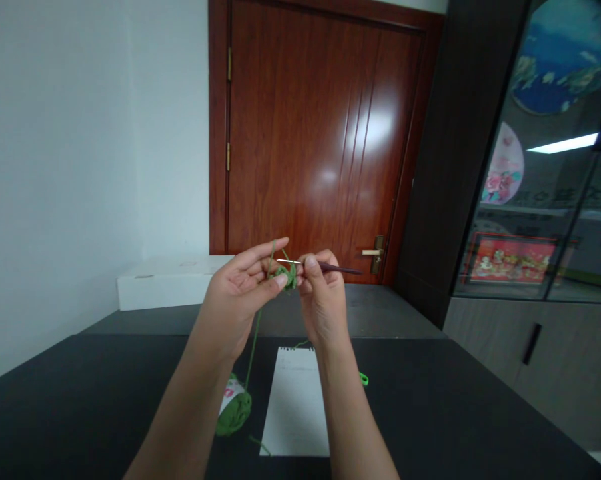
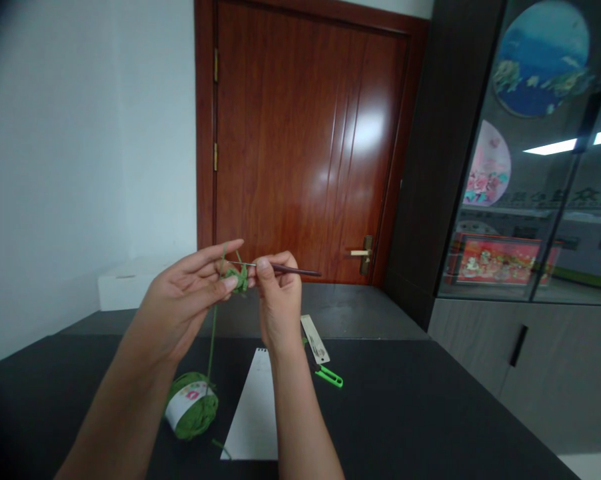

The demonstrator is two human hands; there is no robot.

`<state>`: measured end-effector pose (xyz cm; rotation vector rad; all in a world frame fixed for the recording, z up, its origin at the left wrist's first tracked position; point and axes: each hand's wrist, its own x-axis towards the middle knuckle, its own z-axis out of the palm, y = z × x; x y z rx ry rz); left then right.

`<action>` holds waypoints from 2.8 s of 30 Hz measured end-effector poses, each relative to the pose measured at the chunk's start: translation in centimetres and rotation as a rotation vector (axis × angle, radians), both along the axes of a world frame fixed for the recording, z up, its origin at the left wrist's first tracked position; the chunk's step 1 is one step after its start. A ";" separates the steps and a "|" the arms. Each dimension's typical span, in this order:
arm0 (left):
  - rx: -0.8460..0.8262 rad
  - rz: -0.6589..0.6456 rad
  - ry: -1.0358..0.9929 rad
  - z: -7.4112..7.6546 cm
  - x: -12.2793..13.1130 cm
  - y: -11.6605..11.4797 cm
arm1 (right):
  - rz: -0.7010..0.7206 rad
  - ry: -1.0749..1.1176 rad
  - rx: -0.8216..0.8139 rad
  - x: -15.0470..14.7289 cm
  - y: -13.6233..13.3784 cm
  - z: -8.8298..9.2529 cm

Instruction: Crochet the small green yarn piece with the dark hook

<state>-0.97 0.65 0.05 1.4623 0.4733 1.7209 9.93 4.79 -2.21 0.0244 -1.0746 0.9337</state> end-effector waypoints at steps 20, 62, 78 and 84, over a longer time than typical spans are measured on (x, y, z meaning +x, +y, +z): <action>-0.162 -0.395 -0.037 -0.1 -1.2 0.5 | 0.015 0.048 -0.013 0.5 -1.1 0.5; -0.040 0.043 -0.055 -1.0 -0.2 2.2 | 0.365 0.147 -0.296 -1.5 1.8 -1.2; -0.096 0.012 -0.047 -0.6 0.0 1.3 | 0.035 0.137 -0.096 -1.4 0.7 -0.8; -0.100 0.005 -0.034 -0.3 -0.2 0.7 | 0.040 0.076 0.016 -0.2 0.6 -0.5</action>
